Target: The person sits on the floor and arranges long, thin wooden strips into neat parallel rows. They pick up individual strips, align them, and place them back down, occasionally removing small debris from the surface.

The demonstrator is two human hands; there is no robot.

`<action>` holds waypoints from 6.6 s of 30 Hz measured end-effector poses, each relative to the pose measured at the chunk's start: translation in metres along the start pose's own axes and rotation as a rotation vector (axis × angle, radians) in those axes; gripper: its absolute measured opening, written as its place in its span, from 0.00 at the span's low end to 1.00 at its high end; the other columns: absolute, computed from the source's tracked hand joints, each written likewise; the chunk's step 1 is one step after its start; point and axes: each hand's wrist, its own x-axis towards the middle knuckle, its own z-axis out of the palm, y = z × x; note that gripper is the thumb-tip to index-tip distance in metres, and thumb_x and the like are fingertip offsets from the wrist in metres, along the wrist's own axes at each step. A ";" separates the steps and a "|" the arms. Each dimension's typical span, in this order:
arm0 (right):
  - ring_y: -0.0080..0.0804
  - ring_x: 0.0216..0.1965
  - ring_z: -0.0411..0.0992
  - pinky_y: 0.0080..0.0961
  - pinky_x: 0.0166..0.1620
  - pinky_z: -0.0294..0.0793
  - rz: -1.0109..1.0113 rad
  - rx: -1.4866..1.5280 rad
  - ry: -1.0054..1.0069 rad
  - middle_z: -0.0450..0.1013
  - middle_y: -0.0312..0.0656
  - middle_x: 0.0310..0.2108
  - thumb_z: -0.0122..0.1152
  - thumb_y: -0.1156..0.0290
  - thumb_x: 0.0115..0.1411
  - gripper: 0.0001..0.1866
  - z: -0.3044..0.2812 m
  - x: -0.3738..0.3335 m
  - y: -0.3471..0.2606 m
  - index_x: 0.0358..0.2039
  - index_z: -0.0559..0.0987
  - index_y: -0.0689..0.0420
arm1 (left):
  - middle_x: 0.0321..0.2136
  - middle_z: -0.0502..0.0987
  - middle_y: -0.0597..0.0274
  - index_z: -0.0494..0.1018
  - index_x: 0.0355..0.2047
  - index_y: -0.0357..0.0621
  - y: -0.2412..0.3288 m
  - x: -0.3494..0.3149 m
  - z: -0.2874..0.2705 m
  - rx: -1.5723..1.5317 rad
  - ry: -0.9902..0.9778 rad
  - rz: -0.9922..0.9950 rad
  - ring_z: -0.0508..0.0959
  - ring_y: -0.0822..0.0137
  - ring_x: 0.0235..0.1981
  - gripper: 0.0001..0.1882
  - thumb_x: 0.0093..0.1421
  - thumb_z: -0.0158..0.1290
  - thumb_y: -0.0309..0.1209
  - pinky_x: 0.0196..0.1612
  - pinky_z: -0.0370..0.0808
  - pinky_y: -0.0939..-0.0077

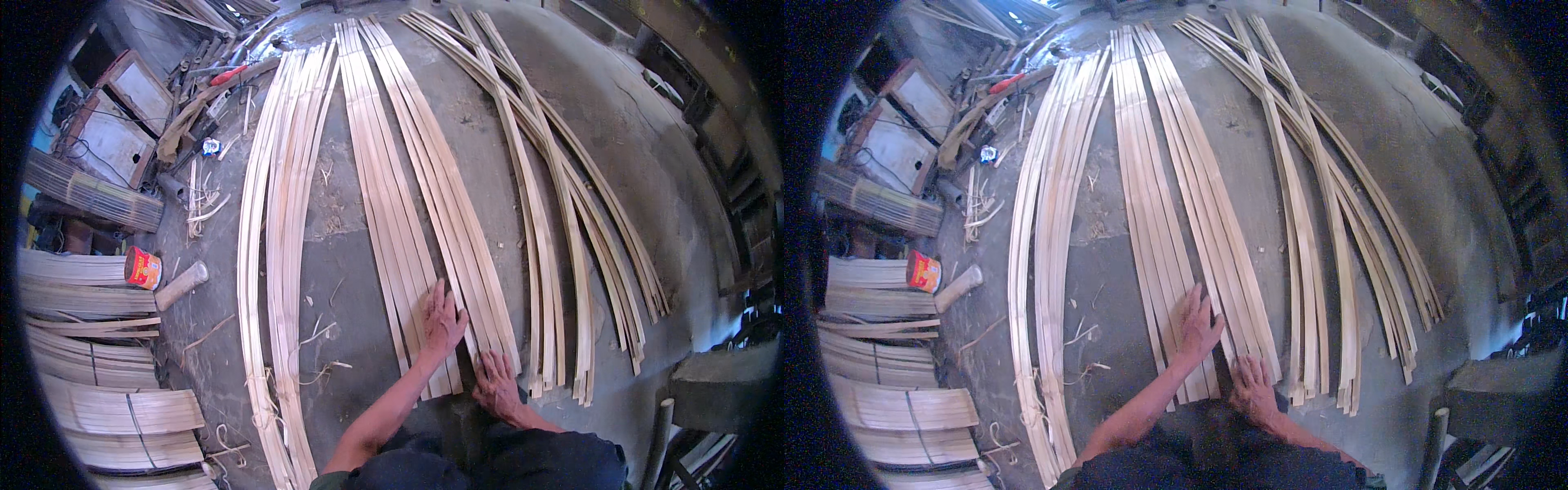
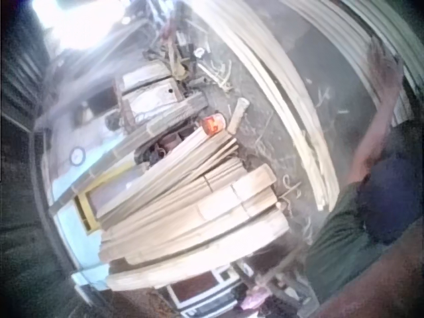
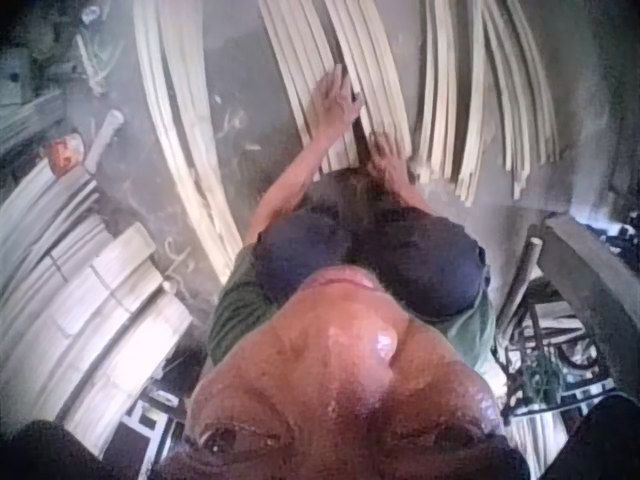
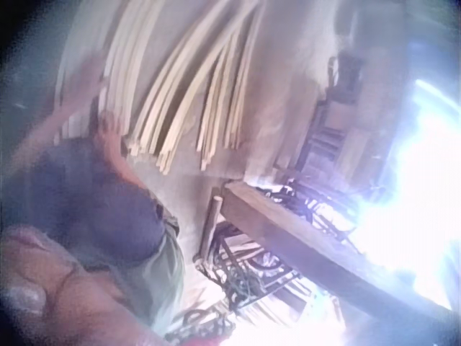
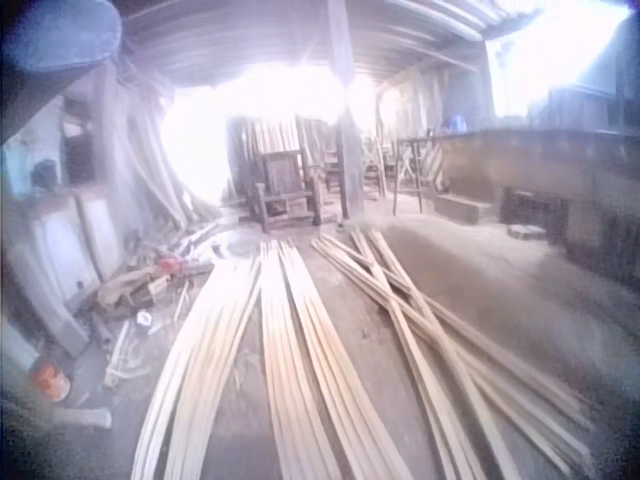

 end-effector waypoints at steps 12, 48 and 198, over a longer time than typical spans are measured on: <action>0.49 0.50 0.72 0.28 0.49 0.74 0.124 0.578 0.135 0.70 0.55 0.51 0.60 0.77 0.59 0.34 0.001 -0.002 -0.015 0.65 0.61 0.59 | 0.25 0.80 0.58 0.67 0.36 0.38 -0.020 0.015 0.014 -0.871 -0.127 -0.459 0.78 0.69 0.27 0.07 0.64 0.49 0.30 0.31 0.71 0.71; 0.21 0.21 0.60 0.22 0.25 0.64 0.407 0.708 0.318 0.60 0.37 0.18 0.54 0.68 0.67 0.25 -0.031 0.048 -0.006 0.63 0.67 0.57 | 0.47 0.65 0.45 0.66 0.47 0.33 0.013 0.008 0.031 0.381 0.044 0.005 0.65 0.48 0.51 0.29 0.54 0.54 0.44 0.52 0.63 0.53; 0.44 0.49 0.65 0.39 0.53 0.65 0.239 0.100 0.229 0.66 0.44 0.47 0.60 0.66 0.60 0.25 -0.016 -0.006 0.043 0.59 0.72 0.46 | 0.70 0.47 0.47 0.53 0.69 0.69 0.007 0.013 0.017 0.485 -0.191 0.350 0.45 0.47 0.71 0.31 0.66 0.43 0.48 0.69 0.36 0.42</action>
